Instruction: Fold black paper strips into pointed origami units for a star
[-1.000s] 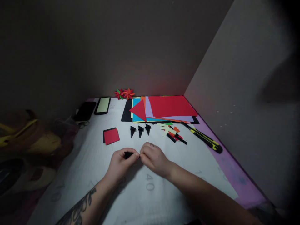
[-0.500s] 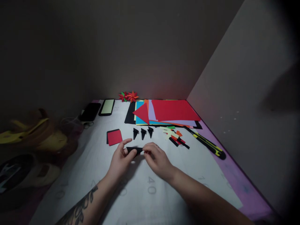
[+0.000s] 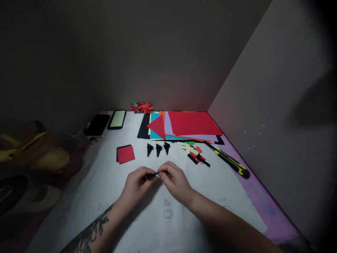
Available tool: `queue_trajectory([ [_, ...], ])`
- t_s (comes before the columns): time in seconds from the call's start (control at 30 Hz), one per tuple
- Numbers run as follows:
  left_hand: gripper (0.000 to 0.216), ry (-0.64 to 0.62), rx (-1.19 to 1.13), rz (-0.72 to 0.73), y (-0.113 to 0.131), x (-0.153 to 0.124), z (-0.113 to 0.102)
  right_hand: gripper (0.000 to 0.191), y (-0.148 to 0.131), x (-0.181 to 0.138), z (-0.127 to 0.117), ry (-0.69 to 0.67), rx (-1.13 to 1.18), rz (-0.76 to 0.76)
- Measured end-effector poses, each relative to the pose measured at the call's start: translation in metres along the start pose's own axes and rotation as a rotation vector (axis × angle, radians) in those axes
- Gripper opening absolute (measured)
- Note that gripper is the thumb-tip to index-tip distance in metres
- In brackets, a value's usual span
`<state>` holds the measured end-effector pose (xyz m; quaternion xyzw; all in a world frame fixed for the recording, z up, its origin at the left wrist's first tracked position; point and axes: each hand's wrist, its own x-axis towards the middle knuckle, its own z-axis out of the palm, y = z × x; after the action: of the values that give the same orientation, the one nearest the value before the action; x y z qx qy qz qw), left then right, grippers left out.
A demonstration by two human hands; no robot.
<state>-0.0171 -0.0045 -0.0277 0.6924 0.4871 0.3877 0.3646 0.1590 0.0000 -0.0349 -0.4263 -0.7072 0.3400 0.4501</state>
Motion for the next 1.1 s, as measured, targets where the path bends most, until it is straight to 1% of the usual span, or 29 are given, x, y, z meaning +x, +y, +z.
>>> queue_trajectory([
  [0.07,0.01,0.007,0.087,0.063,-0.0034,-0.0015,-0.0016,0.011,0.0002,-0.0006,0.0007,-0.029,0.059,0.065],
  [0.2,0.012,0.089,0.224,0.236,-0.0085,-0.0034,-0.0059,0.005,0.0029,-0.0002,0.001,-0.093,0.239,0.198],
  [0.3,0.011,0.125,0.287,0.312,-0.0071,-0.004,-0.0069,0.004,0.0028,0.0005,0.0011,-0.164,0.382,0.275],
  [0.37,0.013,0.137,0.303,0.328,-0.0049,-0.0044,-0.0067,0.005,0.0014,0.0006,0.0009,-0.206,0.451,0.309],
  [0.5,0.014,0.129,0.299,0.344,-0.0023,-0.0047,-0.0063,0.004,-0.0005,0.0004,-0.0001,-0.248,0.493,0.297],
  [0.63,0.014,0.122,0.293,0.315,-0.0018,-0.0051,-0.0064,0.006,0.0015,0.0007,-0.0002,-0.266,0.535,0.294],
  [0.77,0.013,0.123,0.28,0.325,-0.0017,-0.0061,-0.0067,0.007,0.0026,0.0011,-0.0001,-0.266,0.529,0.285],
  [0.83,0.013,0.116,0.271,0.31,-0.0024,-0.0061,-0.0067,0.006,0.0024,0.0013,-0.0004,-0.267,0.515,0.274],
  [0.93,0.013,0.084,0.233,0.226,-0.0036,-0.0047,-0.0059,0.006,0.0022,0.0017,-0.0007,-0.266,0.455,0.219],
  [1.0,0.012,0.059,0.171,0.129,-0.0033,-0.003,-0.0048,0.009,0.0027,0.0017,-0.0006,-0.243,0.379,0.163],
  [1.1,0.012,0.031,0.017,-0.088,-0.0002,0.0005,-0.0029,0.012,0.0046,0.0015,-0.0004,-0.173,0.269,0.098],
])
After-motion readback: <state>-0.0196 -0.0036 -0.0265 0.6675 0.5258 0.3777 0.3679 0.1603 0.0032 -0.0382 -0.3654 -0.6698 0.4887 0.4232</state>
